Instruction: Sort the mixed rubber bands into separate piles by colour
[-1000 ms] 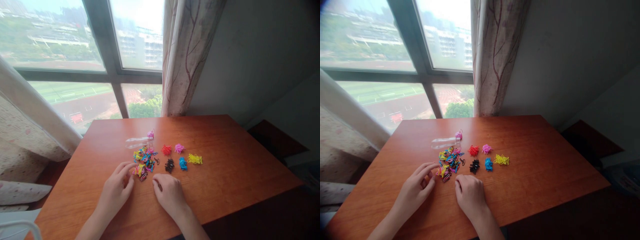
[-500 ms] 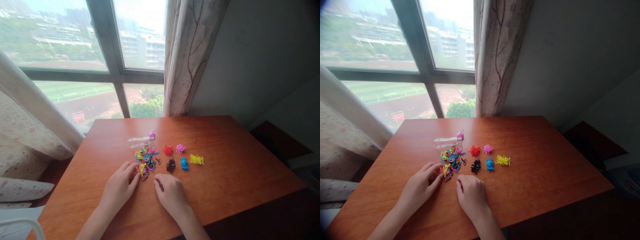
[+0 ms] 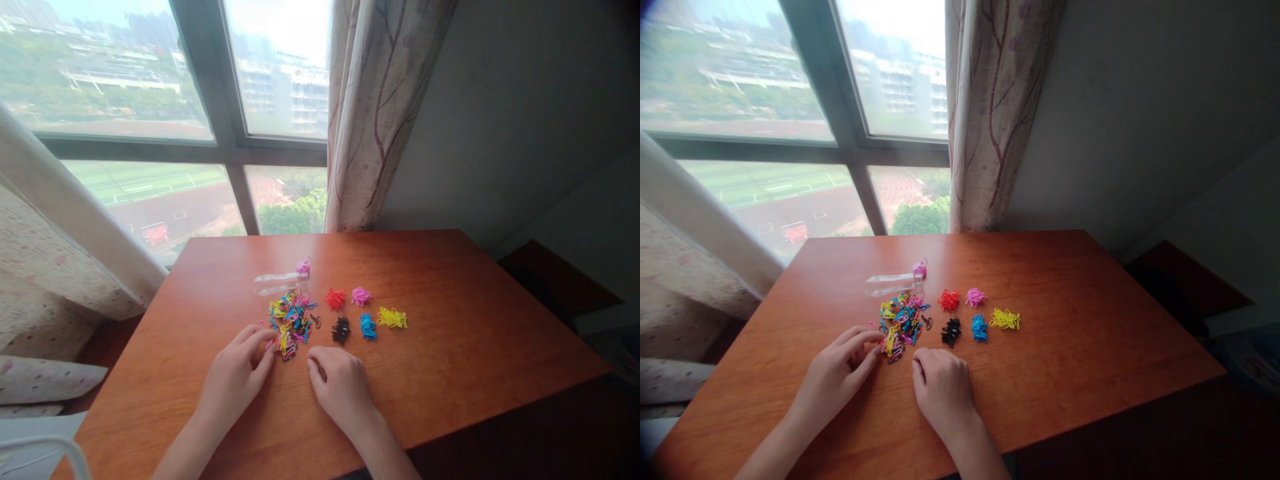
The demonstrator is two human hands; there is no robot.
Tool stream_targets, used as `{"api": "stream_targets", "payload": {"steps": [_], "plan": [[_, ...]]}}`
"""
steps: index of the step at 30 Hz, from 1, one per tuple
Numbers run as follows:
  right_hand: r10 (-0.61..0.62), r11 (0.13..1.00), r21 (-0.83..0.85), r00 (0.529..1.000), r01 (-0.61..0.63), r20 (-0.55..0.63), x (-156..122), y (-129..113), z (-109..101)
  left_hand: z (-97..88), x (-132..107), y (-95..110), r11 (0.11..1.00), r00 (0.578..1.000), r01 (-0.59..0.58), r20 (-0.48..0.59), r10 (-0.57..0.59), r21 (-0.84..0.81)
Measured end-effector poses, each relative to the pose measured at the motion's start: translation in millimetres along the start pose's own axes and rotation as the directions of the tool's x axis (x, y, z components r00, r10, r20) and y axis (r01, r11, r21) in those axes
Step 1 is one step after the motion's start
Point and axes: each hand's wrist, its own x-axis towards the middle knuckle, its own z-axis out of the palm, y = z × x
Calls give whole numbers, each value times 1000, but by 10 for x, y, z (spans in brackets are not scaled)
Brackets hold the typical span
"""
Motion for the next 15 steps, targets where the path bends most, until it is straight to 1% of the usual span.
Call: {"api": "stream_targets", "payload": {"steps": [7,15], "plan": [[0,1000,1,1000,0,-3,-5,9,4,-2,24,-22,990,996,26,-83,-38,-138],[7,1000,12,1000,-7,9,-11,6,5,-42,91,60,967,988,15,-145,-53,-253]]}}
